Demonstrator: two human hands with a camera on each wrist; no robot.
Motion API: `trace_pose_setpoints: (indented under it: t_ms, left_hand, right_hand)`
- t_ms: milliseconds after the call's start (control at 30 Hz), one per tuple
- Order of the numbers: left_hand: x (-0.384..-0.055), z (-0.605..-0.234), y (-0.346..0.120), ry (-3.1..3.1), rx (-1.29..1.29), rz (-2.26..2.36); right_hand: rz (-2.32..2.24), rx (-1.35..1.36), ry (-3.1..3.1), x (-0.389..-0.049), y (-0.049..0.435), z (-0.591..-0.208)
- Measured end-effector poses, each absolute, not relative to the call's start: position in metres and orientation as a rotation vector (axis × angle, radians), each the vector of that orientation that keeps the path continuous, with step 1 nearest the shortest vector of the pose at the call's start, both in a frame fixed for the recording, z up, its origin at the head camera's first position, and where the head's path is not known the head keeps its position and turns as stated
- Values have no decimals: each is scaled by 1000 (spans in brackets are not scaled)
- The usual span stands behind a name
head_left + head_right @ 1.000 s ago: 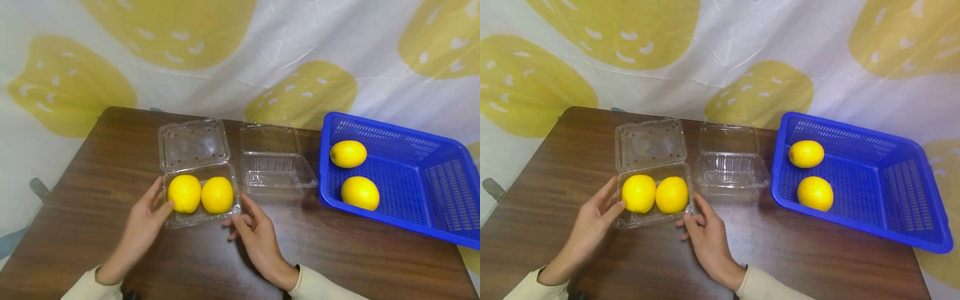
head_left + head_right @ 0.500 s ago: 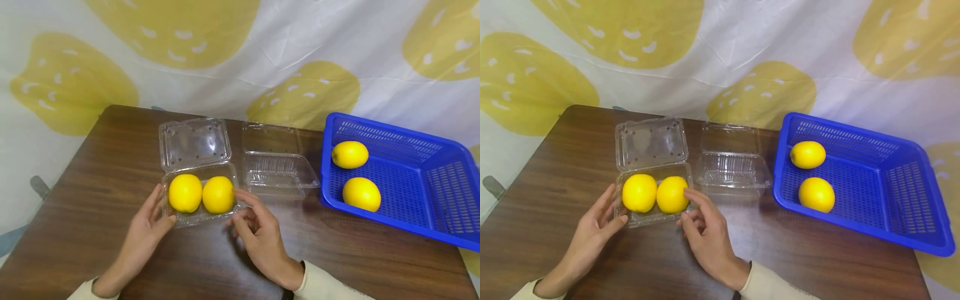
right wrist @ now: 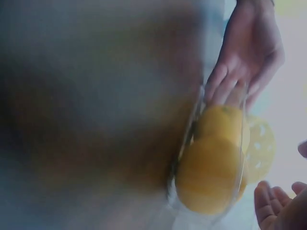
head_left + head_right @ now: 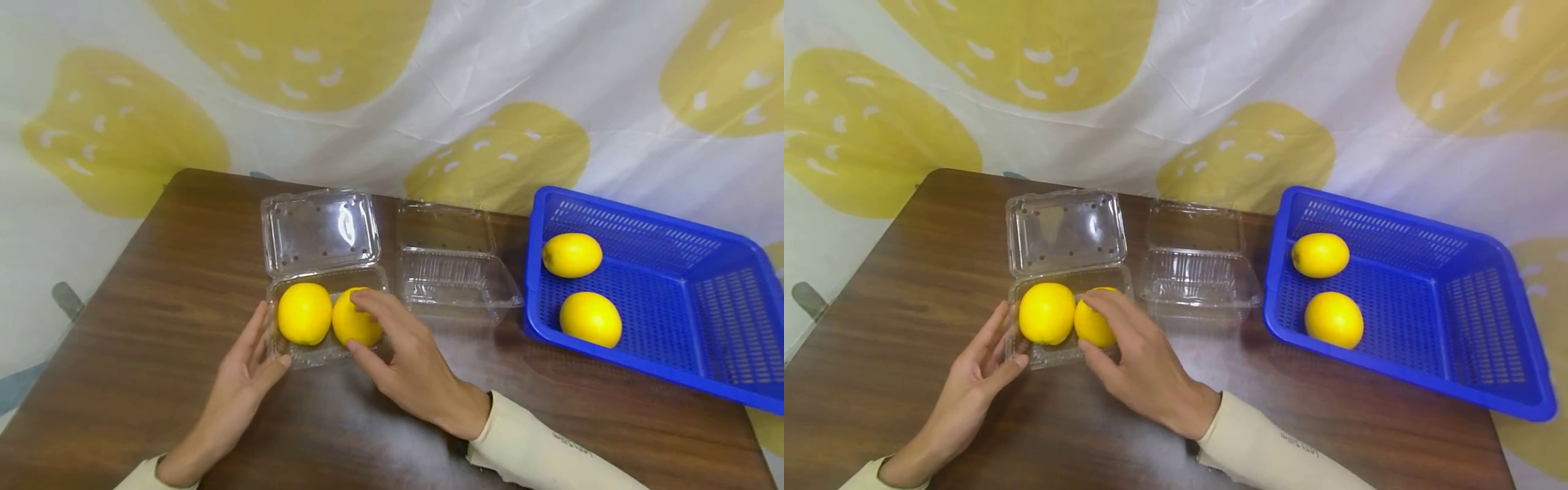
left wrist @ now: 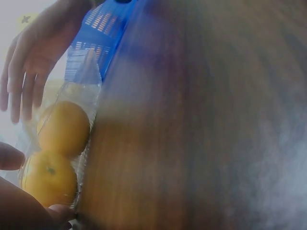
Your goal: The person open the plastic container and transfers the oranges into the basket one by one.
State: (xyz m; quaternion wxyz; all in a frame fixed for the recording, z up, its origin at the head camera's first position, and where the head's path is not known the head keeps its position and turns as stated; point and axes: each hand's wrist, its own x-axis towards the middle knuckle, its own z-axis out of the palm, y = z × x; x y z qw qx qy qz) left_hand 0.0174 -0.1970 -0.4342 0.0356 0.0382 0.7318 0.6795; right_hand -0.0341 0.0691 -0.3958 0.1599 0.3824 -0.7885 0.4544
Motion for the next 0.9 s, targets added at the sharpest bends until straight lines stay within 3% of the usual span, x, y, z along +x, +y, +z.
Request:
trace_pose_setpoints:
  t_ms: [300, 900]
  left_hand:
    - [19, -432, -197, 2259, 81, 2048]
    - [16, -433, -194, 2262, 62, 2022]
  right_hand:
    - [943, 1222, -2407, -67, 50, -392]
    - [541, 1296, -2827, -86, 26, -392]
